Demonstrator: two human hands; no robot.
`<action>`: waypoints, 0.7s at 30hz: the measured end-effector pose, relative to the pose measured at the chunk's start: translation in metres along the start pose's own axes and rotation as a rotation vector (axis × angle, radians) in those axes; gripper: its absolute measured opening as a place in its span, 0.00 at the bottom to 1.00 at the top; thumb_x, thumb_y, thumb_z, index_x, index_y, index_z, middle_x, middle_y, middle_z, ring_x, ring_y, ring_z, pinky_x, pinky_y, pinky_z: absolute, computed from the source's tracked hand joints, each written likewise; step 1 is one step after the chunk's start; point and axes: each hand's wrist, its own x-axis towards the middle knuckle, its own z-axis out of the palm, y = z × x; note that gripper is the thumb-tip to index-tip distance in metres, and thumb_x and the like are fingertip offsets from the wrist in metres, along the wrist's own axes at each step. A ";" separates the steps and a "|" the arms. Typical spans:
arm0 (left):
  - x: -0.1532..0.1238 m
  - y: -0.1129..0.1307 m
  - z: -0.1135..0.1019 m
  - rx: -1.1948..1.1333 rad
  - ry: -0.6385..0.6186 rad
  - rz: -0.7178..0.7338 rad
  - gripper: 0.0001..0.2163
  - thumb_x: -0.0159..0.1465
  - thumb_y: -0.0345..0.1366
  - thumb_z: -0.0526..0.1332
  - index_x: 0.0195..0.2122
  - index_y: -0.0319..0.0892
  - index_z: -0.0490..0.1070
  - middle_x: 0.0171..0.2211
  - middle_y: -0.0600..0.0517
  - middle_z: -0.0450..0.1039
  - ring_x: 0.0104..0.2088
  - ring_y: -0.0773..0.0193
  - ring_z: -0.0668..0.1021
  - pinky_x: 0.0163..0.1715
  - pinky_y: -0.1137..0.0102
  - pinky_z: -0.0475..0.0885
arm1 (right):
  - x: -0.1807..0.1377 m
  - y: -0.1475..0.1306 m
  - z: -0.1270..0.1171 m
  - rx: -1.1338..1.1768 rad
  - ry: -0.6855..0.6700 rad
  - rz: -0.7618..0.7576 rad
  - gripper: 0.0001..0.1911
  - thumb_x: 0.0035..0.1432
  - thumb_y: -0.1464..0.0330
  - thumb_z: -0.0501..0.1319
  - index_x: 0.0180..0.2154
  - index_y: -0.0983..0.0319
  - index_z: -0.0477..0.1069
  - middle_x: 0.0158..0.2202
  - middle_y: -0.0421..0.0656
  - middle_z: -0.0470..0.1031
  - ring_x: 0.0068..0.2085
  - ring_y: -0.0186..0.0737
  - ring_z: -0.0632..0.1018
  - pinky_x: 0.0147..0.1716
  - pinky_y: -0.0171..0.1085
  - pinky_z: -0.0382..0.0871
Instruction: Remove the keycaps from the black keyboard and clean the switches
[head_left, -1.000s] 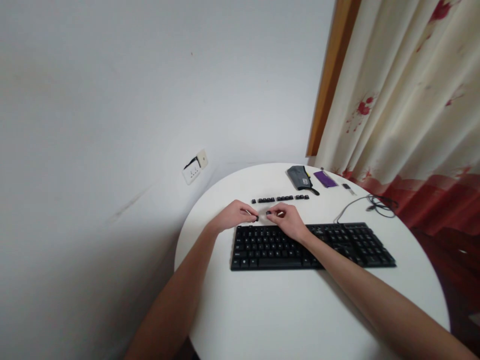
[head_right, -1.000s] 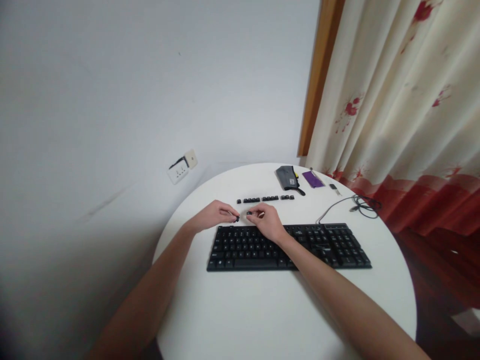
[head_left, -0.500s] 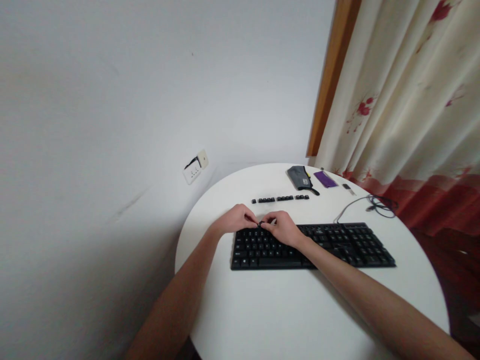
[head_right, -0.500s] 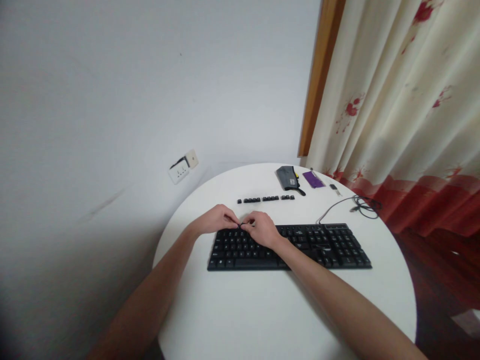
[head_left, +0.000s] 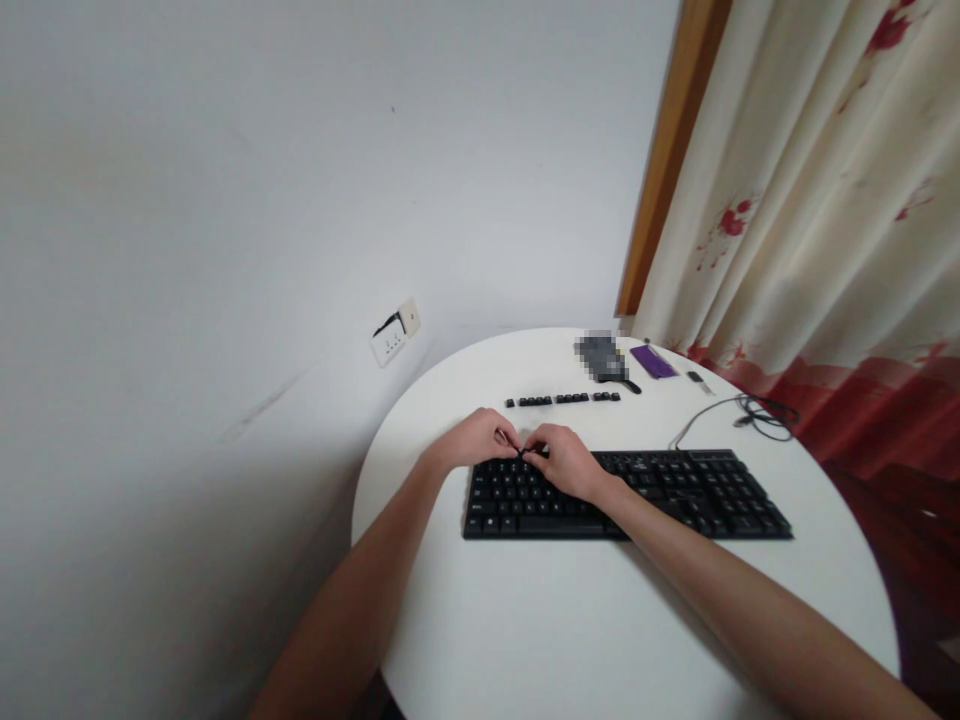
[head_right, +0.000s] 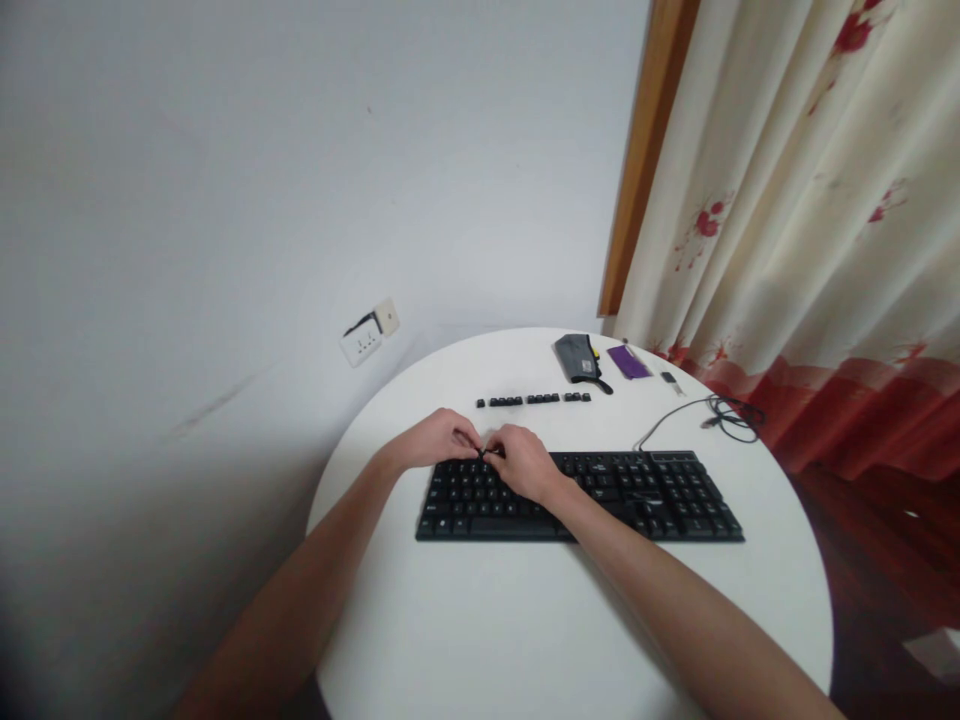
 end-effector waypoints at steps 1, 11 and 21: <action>0.000 0.000 0.001 0.004 -0.002 0.005 0.08 0.53 0.34 0.66 0.34 0.39 0.81 0.30 0.49 0.81 0.33 0.59 0.81 0.32 0.72 0.71 | 0.000 0.000 -0.001 -0.009 -0.004 0.002 0.04 0.55 0.69 0.65 0.33 0.61 0.79 0.34 0.45 0.80 0.37 0.43 0.77 0.38 0.37 0.66; 0.003 -0.002 0.000 0.071 0.038 0.025 0.08 0.56 0.38 0.64 0.29 0.38 0.81 0.27 0.50 0.80 0.31 0.61 0.78 0.32 0.72 0.68 | 0.009 0.011 0.008 0.219 -0.017 0.136 0.11 0.56 0.66 0.63 0.24 0.63 0.76 0.25 0.42 0.78 0.30 0.38 0.76 0.32 0.34 0.67; 0.006 -0.003 0.003 -0.260 -0.005 -0.219 0.17 0.46 0.36 0.72 0.39 0.39 0.79 0.31 0.50 0.79 0.33 0.62 0.78 0.36 0.70 0.70 | 0.014 0.022 0.016 0.253 -0.034 0.251 0.07 0.48 0.67 0.70 0.30 0.62 0.75 0.28 0.40 0.77 0.29 0.35 0.74 0.32 0.34 0.67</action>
